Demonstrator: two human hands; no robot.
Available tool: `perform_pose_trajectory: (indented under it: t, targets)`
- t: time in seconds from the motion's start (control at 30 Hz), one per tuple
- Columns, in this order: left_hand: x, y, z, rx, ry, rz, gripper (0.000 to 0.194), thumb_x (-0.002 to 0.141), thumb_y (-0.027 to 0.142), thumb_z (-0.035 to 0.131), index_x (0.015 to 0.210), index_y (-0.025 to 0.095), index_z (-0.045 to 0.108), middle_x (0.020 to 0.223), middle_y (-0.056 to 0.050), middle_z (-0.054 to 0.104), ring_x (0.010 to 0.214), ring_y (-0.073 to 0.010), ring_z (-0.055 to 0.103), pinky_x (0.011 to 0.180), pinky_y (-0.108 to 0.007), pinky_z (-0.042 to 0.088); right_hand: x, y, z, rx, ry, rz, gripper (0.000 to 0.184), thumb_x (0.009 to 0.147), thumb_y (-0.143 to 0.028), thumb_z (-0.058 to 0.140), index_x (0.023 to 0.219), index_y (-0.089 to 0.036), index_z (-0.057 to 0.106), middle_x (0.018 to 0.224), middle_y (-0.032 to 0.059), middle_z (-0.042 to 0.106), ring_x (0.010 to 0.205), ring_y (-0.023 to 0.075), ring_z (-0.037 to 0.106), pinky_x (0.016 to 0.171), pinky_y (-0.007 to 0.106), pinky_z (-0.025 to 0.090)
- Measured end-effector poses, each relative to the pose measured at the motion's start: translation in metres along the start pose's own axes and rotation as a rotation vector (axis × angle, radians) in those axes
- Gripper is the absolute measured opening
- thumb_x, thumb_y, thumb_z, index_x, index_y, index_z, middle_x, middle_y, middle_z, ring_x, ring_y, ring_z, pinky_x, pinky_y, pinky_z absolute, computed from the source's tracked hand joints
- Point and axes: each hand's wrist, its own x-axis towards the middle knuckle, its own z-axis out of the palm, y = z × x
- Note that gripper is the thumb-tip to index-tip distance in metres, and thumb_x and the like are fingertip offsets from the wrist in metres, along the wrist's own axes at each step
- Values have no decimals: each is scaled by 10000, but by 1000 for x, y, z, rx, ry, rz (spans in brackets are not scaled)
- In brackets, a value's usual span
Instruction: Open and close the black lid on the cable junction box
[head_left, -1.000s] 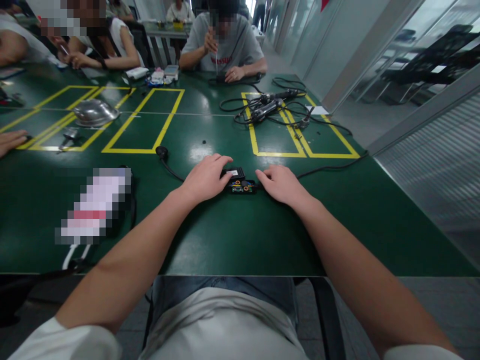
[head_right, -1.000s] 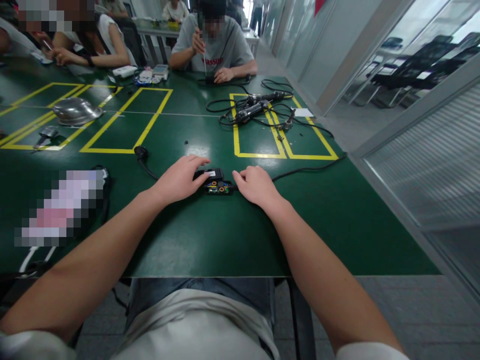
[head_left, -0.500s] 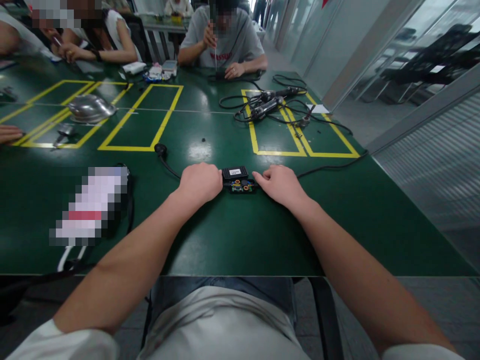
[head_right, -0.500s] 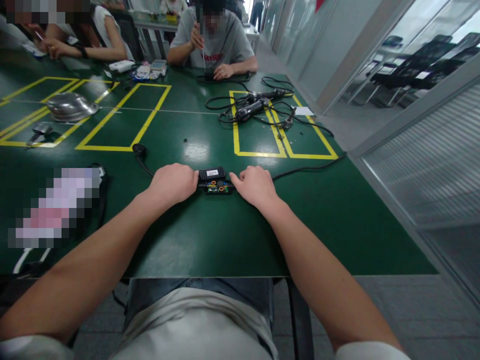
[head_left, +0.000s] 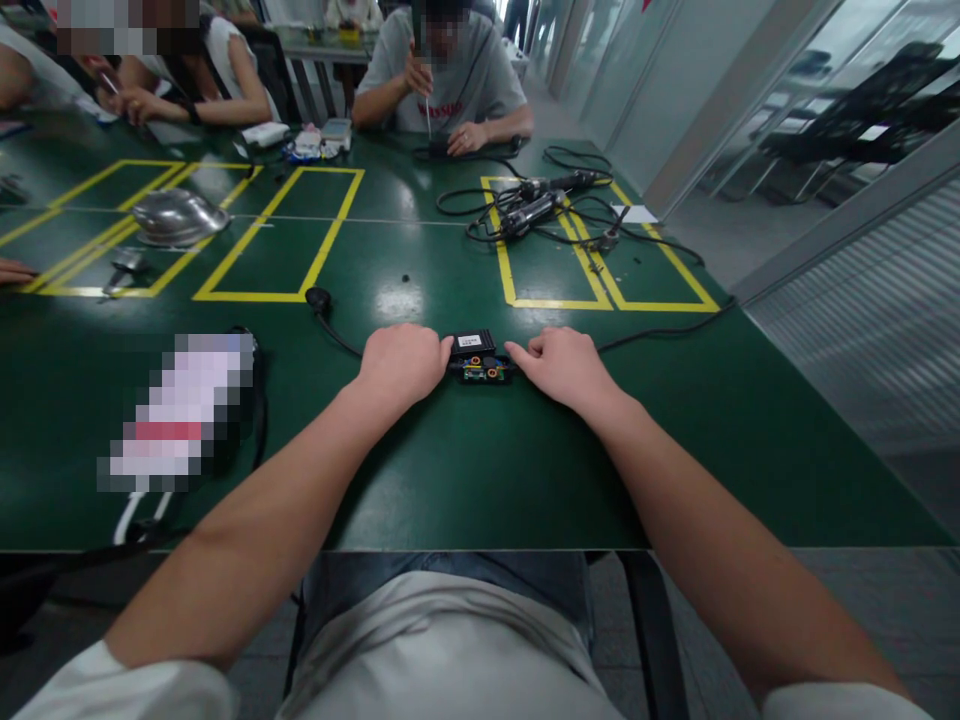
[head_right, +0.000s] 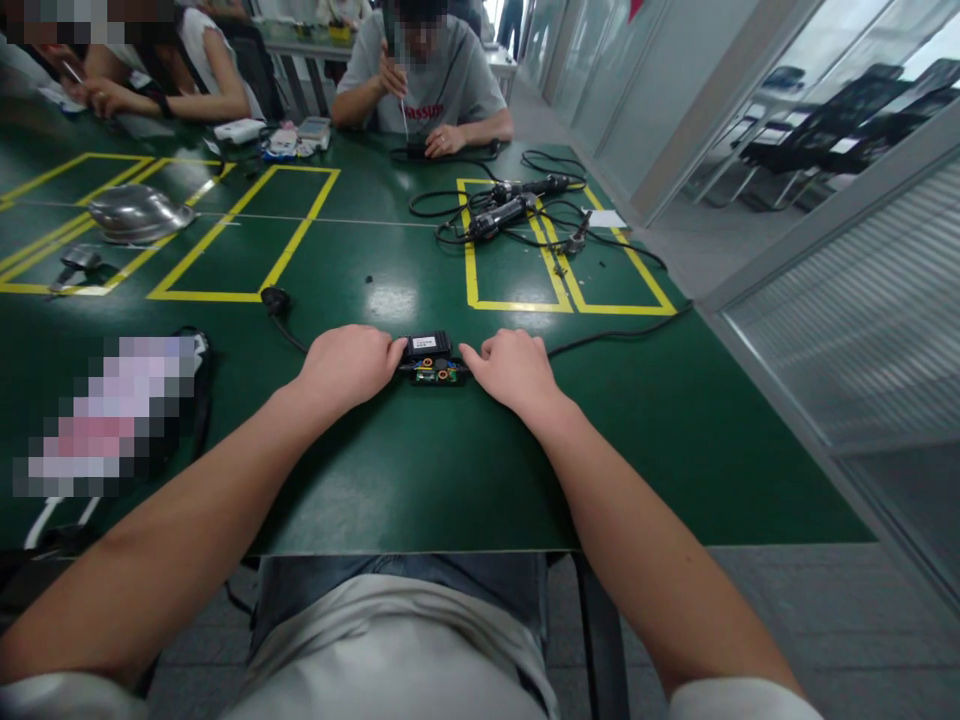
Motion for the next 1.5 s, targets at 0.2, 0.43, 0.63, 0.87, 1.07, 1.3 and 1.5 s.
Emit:
perform_pose_trajectory:
  t: [0.2,0.43,0.63,0.87,1.07,1.3,1.5]
  targets:
    - [8,-6,3,-245,112,189,400,1169,391,564,1436,171,764,1430,-178,800,1341,-361,726,1174,-514,577,0,-1,-3,29,-2,11,514,1140,-501,573,710,-243,685,792,109,715,818,286,636,756,399,396]
    - [19,-21,6,-239,30,229,380,1160,387,588,1315,216,890,1390,-138,851,1294,-348,770,1207,-528,561,2,-1,-3,77,-15,2,495,1172,-447,527,743,-241,665,832,101,737,788,268,624,736,386,355]
    - [18,-22,6,-336,65,350,431,1169,354,564,1499,232,812,1588,-129,758,1427,-313,722,1270,-504,533,1,-2,-5,111,-22,-16,484,1167,-449,555,743,-242,662,825,88,745,773,255,609,731,379,341]
    - [16,-23,1,-227,66,277,354,1122,379,658,1348,219,878,1396,-138,854,1282,-357,774,1168,-541,587,0,-5,-9,119,-55,-17,456,1164,-447,556,772,-241,666,827,84,732,787,257,615,738,380,352]
    - [14,-24,-1,-195,83,98,343,1052,311,746,1366,219,848,1336,-142,857,1254,-379,772,1095,-518,618,-1,-3,-9,126,-59,-20,453,1163,-440,545,779,-239,672,831,92,726,796,264,623,758,390,375]
    - [12,-20,1,-460,229,431,432,1080,269,695,1503,250,784,1473,-117,784,1346,-323,721,1211,-534,555,1,0,-4,84,-29,-42,480,1189,-316,395,845,-225,717,966,139,808,955,312,726,818,390,426]
    - [11,-18,3,-469,25,649,374,1060,250,769,1422,276,858,1351,-98,826,1216,-291,761,1158,-480,579,3,1,2,115,6,-30,460,1162,-304,401,813,-240,693,908,127,782,922,306,717,823,390,442]
